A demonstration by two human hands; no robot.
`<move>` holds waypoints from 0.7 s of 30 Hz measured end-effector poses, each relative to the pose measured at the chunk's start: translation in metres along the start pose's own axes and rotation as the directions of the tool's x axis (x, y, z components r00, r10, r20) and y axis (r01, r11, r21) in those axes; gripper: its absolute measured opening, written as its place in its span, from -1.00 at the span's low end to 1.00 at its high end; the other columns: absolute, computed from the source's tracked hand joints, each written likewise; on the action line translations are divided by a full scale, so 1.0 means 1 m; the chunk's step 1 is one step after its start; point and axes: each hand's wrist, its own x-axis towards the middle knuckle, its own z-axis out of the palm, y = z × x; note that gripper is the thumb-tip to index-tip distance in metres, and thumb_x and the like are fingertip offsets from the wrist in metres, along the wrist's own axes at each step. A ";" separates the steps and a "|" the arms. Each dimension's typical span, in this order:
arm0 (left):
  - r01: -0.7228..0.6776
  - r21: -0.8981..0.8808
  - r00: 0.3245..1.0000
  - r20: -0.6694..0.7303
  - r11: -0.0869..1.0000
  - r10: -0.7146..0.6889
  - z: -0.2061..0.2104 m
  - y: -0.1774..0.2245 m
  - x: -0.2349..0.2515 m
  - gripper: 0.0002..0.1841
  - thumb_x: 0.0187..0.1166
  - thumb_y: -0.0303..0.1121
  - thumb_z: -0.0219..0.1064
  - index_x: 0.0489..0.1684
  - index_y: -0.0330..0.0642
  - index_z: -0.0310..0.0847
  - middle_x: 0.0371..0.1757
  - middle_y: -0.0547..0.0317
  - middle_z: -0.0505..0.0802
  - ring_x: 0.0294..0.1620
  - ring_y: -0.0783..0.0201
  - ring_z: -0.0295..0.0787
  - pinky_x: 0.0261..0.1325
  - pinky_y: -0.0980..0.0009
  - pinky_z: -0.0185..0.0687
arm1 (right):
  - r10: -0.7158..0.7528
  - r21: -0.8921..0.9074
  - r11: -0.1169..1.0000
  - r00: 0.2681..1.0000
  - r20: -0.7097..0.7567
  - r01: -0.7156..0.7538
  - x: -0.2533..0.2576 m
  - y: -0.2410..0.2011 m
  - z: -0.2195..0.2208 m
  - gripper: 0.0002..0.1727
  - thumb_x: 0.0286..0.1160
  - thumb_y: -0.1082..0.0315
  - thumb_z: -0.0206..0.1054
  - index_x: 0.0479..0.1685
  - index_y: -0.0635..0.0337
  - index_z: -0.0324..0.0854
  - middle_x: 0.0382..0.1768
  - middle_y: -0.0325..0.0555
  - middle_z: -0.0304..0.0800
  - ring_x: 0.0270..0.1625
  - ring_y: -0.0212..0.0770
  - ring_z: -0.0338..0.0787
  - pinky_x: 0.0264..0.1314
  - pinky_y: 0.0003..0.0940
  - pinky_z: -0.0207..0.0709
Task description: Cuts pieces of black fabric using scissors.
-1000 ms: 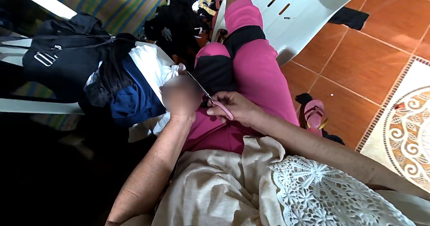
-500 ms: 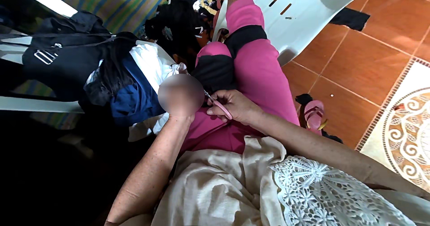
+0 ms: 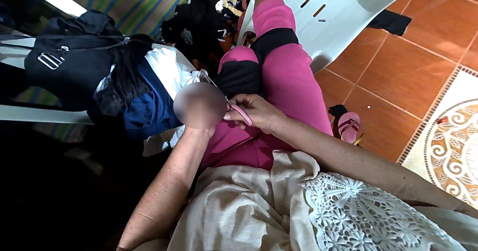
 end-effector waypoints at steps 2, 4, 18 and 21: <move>0.074 -0.050 0.997 0.025 0.996 -0.073 -0.001 -0.001 0.001 -0.83 0.82 -0.22 0.16 -0.16 -0.06 0.52 -0.56 0.28 0.54 -0.77 0.51 0.26 -0.76 0.66 0.16 | 0.000 0.003 1.000 1.000 -0.002 0.000 0.000 0.001 0.000 -0.81 0.46 0.44 0.51 -0.10 0.28 0.62 -0.53 -0.21 0.65 -0.58 -0.44 0.58 -0.50 -0.60 0.49; 0.111 -0.080 0.993 0.053 0.991 -0.107 -0.002 -0.002 0.002 -0.82 0.80 -0.25 0.17 -0.20 -0.09 0.55 -0.56 0.28 0.54 -0.76 0.50 0.27 -0.74 0.66 0.21 | 0.003 0.003 1.000 1.000 0.000 -0.003 -0.001 0.000 0.001 -0.80 0.46 0.43 0.50 -0.08 0.28 0.61 -0.53 -0.21 0.63 -0.58 -0.44 0.58 -0.49 -0.60 0.48; 0.009 -0.055 0.999 0.032 0.998 -0.007 -0.002 0.000 -0.002 -0.85 0.80 -0.43 0.09 -0.23 -0.14 0.50 -0.54 0.24 0.56 -0.77 0.52 0.27 -0.77 0.70 0.15 | -0.016 -0.065 0.998 1.000 -0.006 0.015 0.003 0.004 0.001 -0.81 0.42 0.48 0.53 -0.12 0.28 0.63 -0.52 -0.16 0.65 -0.63 -0.42 0.56 -0.56 -0.58 0.47; 0.003 -0.060 0.999 0.033 0.998 -0.001 -0.002 -0.001 -0.001 -0.84 0.80 -0.44 0.08 -0.24 -0.14 0.49 -0.56 0.24 0.54 -0.78 0.52 0.26 -0.77 0.70 0.16 | -0.019 -0.087 0.996 1.000 -0.001 0.018 0.003 0.004 0.002 -0.82 0.40 0.51 0.53 -0.13 0.31 0.64 -0.53 -0.16 0.66 -0.64 -0.42 0.56 -0.56 -0.59 0.49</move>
